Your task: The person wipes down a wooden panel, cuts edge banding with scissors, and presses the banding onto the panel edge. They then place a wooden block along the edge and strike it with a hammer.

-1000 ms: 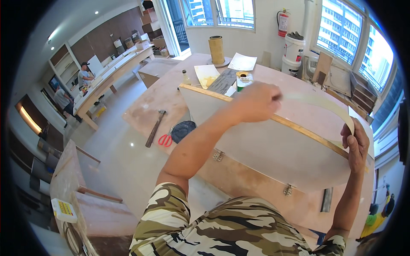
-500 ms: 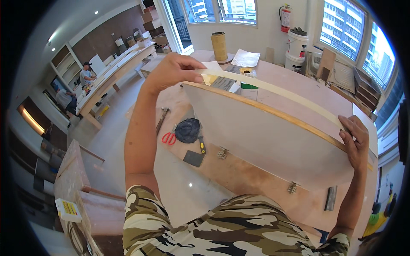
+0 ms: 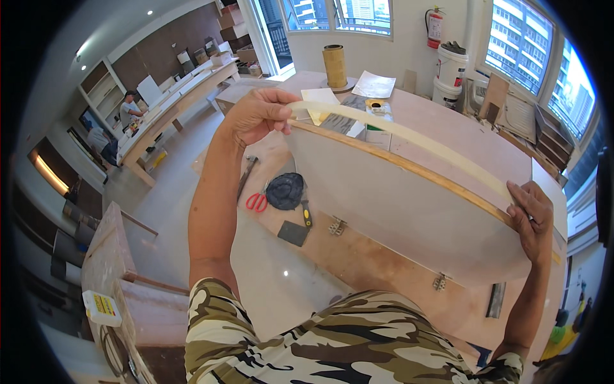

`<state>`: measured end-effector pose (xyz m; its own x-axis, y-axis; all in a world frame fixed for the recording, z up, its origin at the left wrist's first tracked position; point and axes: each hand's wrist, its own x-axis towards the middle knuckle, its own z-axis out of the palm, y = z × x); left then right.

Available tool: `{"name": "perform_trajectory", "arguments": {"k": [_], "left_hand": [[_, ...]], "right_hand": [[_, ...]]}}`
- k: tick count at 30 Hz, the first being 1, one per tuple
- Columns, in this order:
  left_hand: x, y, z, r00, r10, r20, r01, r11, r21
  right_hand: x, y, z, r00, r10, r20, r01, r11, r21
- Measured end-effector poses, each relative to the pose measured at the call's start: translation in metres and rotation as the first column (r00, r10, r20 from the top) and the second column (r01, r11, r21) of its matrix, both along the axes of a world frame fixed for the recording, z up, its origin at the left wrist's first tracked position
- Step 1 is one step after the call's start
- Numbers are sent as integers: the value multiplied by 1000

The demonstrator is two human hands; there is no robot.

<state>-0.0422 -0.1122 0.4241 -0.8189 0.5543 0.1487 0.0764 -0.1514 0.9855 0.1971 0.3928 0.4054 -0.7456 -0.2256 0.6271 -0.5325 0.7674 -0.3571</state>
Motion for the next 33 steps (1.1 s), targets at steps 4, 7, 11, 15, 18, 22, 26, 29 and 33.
{"name": "perform_trajectory", "arguments": {"k": [4,7,11,15,18,22,26,29,33], "left_hand": [[2,4,-1,995,101,-26,-102,994,-34],[6,13,-6,993,85,-78,-91,993,-78],[15,20,-8,969,213,-125,-231,960,-159],[22,20,-12,982,175,-71,-175,985,9],[27,25,-13,973,224,-56,-225,974,-17],[64,73,-33,289,495,-820,-843,537,27],[98,134,-59,-183,128,-975,-528,823,207],[104,161,-58,-80,81,-994,-500,859,110],[89,166,-59,-59,50,-997,-435,898,70]], "right_hand": [[2,-4,2,999,-47,-25,47,999,6],[3,-10,3,997,-76,-21,75,997,-16],[-1,-8,3,990,-137,-29,136,990,-27],[-1,-6,5,995,-99,-16,99,995,-24],[0,-4,5,995,-101,-17,100,995,-16],[-4,4,-6,948,-319,15,304,887,-347],[-9,10,-6,910,-405,-92,375,896,-240],[-11,13,-7,886,-442,-142,407,887,-218],[-12,9,-7,889,-454,-52,419,855,-306]]}}
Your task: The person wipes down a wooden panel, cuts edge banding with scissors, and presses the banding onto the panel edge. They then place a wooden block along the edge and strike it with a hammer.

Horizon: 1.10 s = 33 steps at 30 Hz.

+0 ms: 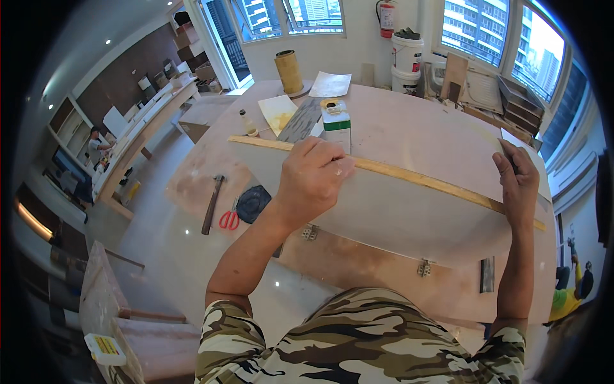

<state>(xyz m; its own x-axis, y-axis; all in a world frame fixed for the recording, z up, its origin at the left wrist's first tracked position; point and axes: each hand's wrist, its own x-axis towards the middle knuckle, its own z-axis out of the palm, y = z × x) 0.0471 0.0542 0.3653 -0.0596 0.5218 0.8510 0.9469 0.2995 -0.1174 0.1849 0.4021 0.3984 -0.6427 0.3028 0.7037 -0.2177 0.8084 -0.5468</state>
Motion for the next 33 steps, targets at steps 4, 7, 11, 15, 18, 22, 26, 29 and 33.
{"name": "perform_trajectory", "arguments": {"k": [4,7,11,15,18,22,26,29,33], "left_hand": [[26,-5,0,993,-109,51,105,992,72],[58,-14,10,817,-313,484,428,892,-145],[31,3,35,979,14,206,5,996,-90],[0,36,50,920,-201,337,216,976,-7],[-1,70,55,804,-338,488,414,909,-52],[3,76,68,706,-221,673,453,871,-189],[-43,46,71,679,-167,715,437,875,-210],[-75,-29,98,559,-194,806,402,914,-58],[-101,-98,111,126,-452,883,686,682,251]], "right_hand": [[-3,8,-5,1000,16,-1,-16,1000,-27],[7,4,2,994,110,12,-107,983,-151],[14,14,8,976,216,22,-216,976,19],[11,19,8,937,349,14,-346,920,185],[14,40,1,911,412,-15,-377,847,374],[17,38,8,908,416,-50,-370,852,370],[17,26,4,978,208,9,-198,917,346],[14,22,1,986,166,15,-164,948,272],[10,23,0,979,183,90,-200,943,265]]}}
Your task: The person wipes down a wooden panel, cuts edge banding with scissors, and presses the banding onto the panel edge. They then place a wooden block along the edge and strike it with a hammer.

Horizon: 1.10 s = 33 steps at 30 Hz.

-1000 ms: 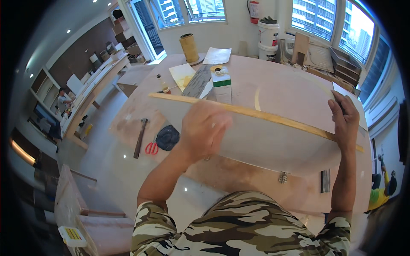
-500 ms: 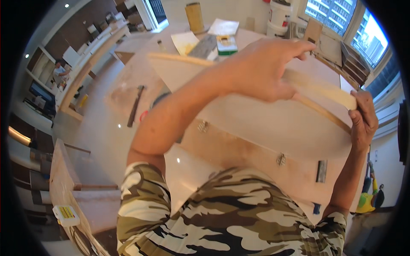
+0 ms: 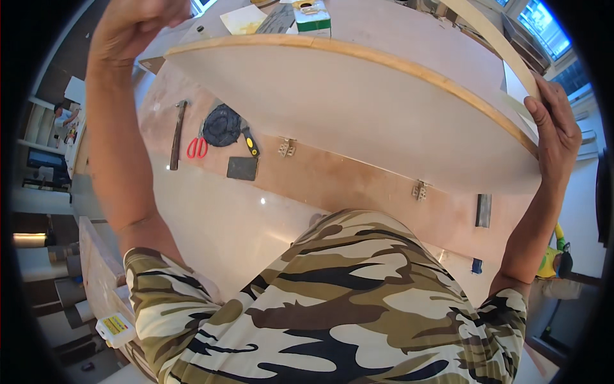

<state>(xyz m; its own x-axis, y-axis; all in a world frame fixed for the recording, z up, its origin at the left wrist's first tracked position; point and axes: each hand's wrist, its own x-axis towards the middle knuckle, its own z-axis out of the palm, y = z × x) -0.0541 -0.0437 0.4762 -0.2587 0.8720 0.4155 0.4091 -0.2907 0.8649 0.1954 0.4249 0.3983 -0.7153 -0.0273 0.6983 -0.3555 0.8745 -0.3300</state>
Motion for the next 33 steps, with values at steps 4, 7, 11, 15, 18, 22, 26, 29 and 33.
{"name": "perform_trajectory", "arguments": {"k": [4,7,11,15,18,22,26,29,33], "left_hand": [[11,-22,-30,988,7,157,-54,953,299],[11,-42,-37,958,213,193,-257,937,237],[35,-42,-33,793,593,136,-608,786,116],[9,-87,-60,609,724,325,-755,654,-42],[14,-77,-64,540,752,379,-787,611,-91],[25,-82,-53,484,832,271,-799,547,-251],[15,-77,-52,389,914,119,-840,405,-361],[4,-78,-56,366,925,99,-833,374,-408],[-7,-81,-58,348,930,117,-812,362,-458]], "right_hand": [[-8,19,-4,999,44,7,-44,998,43],[-13,23,-5,989,-145,22,139,975,174],[-2,22,7,994,-102,37,93,979,180],[-5,6,7,998,-51,43,40,971,237],[0,8,3,995,-73,63,54,961,272],[4,3,4,996,-84,-1,80,945,317],[4,-2,6,1000,-8,-13,11,957,291],[1,-7,5,999,36,3,-36,971,235],[1,-6,4,994,100,42,-107,975,193]]}}
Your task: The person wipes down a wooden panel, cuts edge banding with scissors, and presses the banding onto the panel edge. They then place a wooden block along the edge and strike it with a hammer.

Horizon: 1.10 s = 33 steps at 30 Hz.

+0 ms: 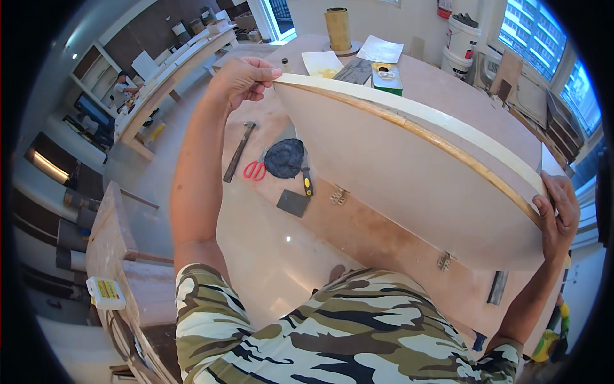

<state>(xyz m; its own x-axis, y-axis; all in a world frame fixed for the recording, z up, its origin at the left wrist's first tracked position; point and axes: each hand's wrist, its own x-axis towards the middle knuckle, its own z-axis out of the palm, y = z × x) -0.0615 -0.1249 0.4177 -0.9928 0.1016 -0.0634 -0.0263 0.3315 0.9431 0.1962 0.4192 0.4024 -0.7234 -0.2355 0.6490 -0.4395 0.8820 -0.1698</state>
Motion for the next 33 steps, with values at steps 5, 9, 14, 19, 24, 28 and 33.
{"name": "perform_trajectory", "arguments": {"k": [5,9,14,19,24,28,33], "left_hand": [[-3,-5,-5,1000,4,5,-4,1000,-10],[-1,-2,-7,1000,24,-13,-24,1000,16],[-6,-2,-9,1000,9,-3,-9,999,32],[-6,-6,-11,1000,19,12,-19,1000,-1],[-9,-8,-12,1000,2,29,-3,1000,23],[-9,-8,-12,999,2,33,-3,1000,17],[-6,-7,-13,993,-115,-14,115,993,10]], "right_hand": [[4,-6,4,1000,20,-11,-19,1000,17],[8,-9,7,999,34,-33,-33,999,22],[10,-12,7,998,70,-6,-70,997,-24],[8,-15,4,996,84,27,-82,994,-75],[11,-18,6,998,61,29,-59,996,-64],[11,-19,6,998,60,20,-59,996,-65],[8,-20,7,996,89,18,-87,992,-90]]}}
